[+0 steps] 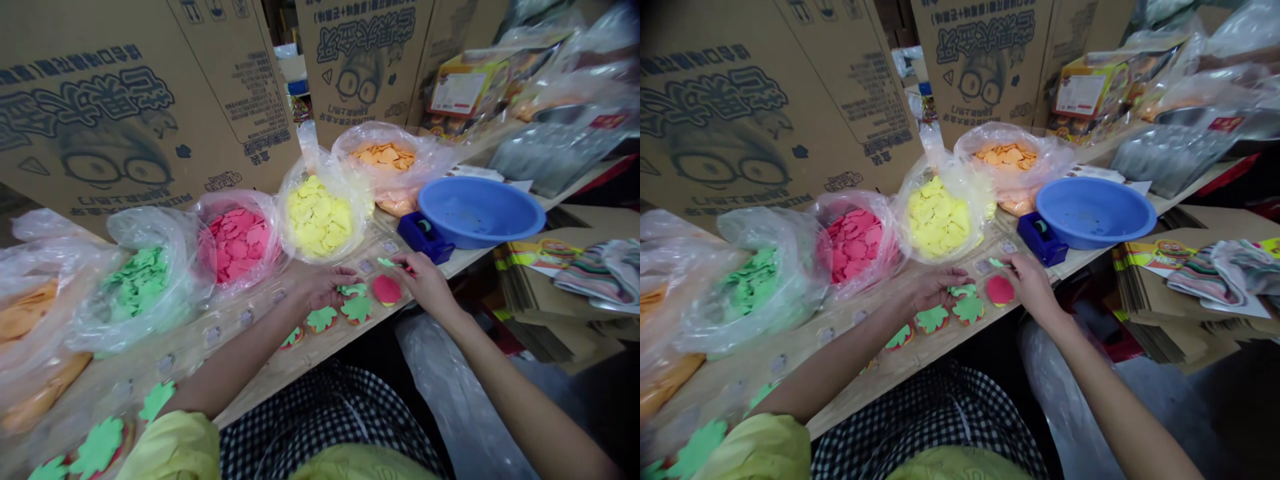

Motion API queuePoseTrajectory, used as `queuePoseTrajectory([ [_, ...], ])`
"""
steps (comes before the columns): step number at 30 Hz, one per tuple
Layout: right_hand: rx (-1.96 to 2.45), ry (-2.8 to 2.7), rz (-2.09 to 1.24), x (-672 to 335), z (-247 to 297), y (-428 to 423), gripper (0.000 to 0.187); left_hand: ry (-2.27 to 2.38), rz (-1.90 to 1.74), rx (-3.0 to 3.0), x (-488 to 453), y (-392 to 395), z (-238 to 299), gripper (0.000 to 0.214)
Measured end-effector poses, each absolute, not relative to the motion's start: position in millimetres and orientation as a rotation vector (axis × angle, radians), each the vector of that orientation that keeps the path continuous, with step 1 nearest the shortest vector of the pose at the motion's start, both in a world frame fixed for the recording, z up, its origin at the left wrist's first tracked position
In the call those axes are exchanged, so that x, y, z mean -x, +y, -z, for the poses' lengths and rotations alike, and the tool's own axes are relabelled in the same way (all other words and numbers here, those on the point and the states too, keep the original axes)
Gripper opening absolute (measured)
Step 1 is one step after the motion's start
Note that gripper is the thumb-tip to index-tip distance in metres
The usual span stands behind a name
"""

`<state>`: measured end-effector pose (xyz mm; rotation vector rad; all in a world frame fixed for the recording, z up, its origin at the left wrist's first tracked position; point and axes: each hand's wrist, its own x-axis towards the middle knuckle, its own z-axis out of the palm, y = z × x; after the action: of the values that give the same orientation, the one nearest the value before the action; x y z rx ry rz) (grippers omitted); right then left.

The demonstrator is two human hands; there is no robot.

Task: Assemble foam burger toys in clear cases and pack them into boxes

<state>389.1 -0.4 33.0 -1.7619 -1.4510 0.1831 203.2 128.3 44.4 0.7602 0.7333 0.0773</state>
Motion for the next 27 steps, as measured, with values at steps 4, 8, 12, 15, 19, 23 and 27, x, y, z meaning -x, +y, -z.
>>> queuePoseTrajectory([
  [4, 1.804, -1.958, 0.025, -386.8, -17.1, -9.9, 0.021, 0.73, -0.138, -0.673, -199.3, 132.7, -43.4, 0.027],
  [8, 1.797, -2.121, 0.08, -381.9, -1.6, -26.1, 0.026, 0.728, -0.172, -0.639, -196.8, 136.5, -43.4, 0.023],
  [12, 1.764, -2.129, 0.034, -381.2, 1.0, -38.7, 0.027, 0.726, -0.195, -0.609, -197.7, 137.9, -46.5, 0.023],
  [15, 1.785, -2.004, 0.038, -377.4, -4.1, -40.8, 0.023, 0.669, -0.192, -0.605, -201.1, 135.0, -49.8, 0.02],
  [19, 1.765, -1.652, -0.015, -369.2, -16.9, -32.4, 0.022, 0.546, -0.185, -0.68, -209.4, 126.3, -53.3, 0.032],
  [23, 1.635, -1.622, -0.092, -369.5, -29.8, -18.6, 0.027, 0.446, -0.119, -0.78, -220.8, 121.3, -52.7, 0.045],
  [27, 1.581, -1.656, -0.159, -378.8, -33.4, -11.1, 0.02, 0.421, -0.086, -0.841, -232.4, 121.6, -50.0, 0.041],
])
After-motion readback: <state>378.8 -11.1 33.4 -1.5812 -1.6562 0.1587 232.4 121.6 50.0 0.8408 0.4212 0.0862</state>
